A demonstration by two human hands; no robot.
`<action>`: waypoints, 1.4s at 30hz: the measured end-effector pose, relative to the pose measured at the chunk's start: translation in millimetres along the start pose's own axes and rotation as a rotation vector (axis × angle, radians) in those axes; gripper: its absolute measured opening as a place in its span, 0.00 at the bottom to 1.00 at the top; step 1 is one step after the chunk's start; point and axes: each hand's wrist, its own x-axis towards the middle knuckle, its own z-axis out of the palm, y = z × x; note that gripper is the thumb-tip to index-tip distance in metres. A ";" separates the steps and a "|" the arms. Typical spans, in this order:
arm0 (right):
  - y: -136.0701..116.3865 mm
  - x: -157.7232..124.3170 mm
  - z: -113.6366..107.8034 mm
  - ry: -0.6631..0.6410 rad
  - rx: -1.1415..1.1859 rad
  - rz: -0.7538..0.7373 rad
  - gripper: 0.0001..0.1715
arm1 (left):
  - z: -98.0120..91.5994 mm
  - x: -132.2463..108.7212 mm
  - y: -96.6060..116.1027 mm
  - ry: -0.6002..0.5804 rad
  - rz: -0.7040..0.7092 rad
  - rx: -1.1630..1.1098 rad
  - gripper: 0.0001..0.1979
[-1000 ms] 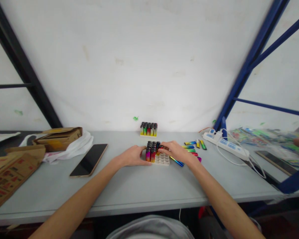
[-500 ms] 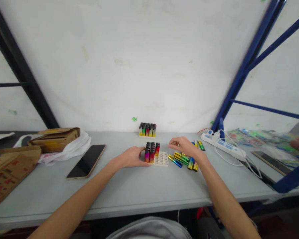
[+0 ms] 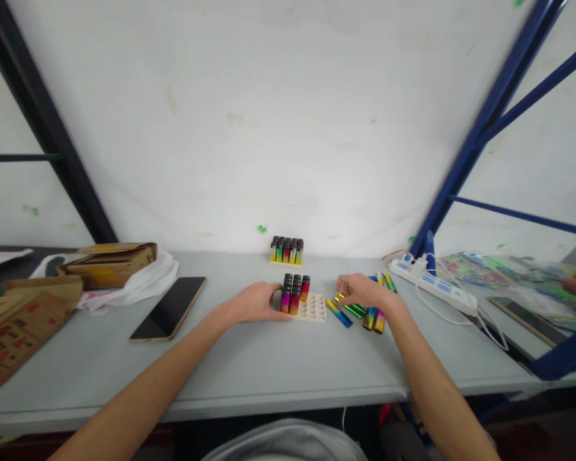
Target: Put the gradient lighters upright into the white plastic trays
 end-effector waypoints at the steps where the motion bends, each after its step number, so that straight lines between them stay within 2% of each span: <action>1: -1.3 1.7 1.3 -0.009 -0.019 0.003 0.13 | 0.8 0.6 -1.1 -0.004 0.000 0.000 0.32; 5: -6.6 5.5 5.3 -0.054 -0.087 0.046 0.12 | 3.0 2.5 -4.8 -0.031 0.001 0.014 0.33; 10: -12.7 6.5 6.2 -0.008 -0.180 0.003 0.10 | 2.6 2.1 -4.6 -0.036 0.001 0.031 0.32; 14: -20.1 6.9 5.7 0.033 -0.177 -0.048 0.14 | 1.0 1.4 -1.9 -0.030 0.002 0.022 0.31; 20: -24.2 6.5 10.8 -0.007 -0.183 -0.016 0.19 | 0.0 0.8 0.1 -0.023 -0.008 0.009 0.31; 22: -24.0 7.4 11.1 0.033 -0.178 -0.027 0.20 | 0.0 0.3 0.3 -0.022 -0.007 0.011 0.32; 25: -25.5 9.5 7.5 0.198 -0.115 -0.099 0.21 | -0.2 -0.3 0.3 -0.024 -0.007 0.013 0.32; 28: -27.9 11.1 2.8 0.358 0.055 -0.138 0.17 | -0.2 -0.2 0.0 -0.021 -0.010 0.019 0.33; 32: -27.3 13.2 2.9 0.439 0.515 -0.052 0.11 | -0.1 0.5 -0.5 -0.012 0.002 0.021 0.33; 38: -31.7 21.0 13.1 0.478 1.243 -0.089 0.18 | -0.9 0.0 0.2 -0.025 -0.006 0.030 0.33; 40: -37.0 22.7 15.7 0.441 1.396 -0.076 0.21 | -1.5 -0.8 1.2 -0.023 -0.005 0.030 0.33; 42: -43.1 23.2 17.8 0.381 1.488 -0.057 0.28 | -2.3 -1.6 2.6 -0.020 -0.003 0.029 0.32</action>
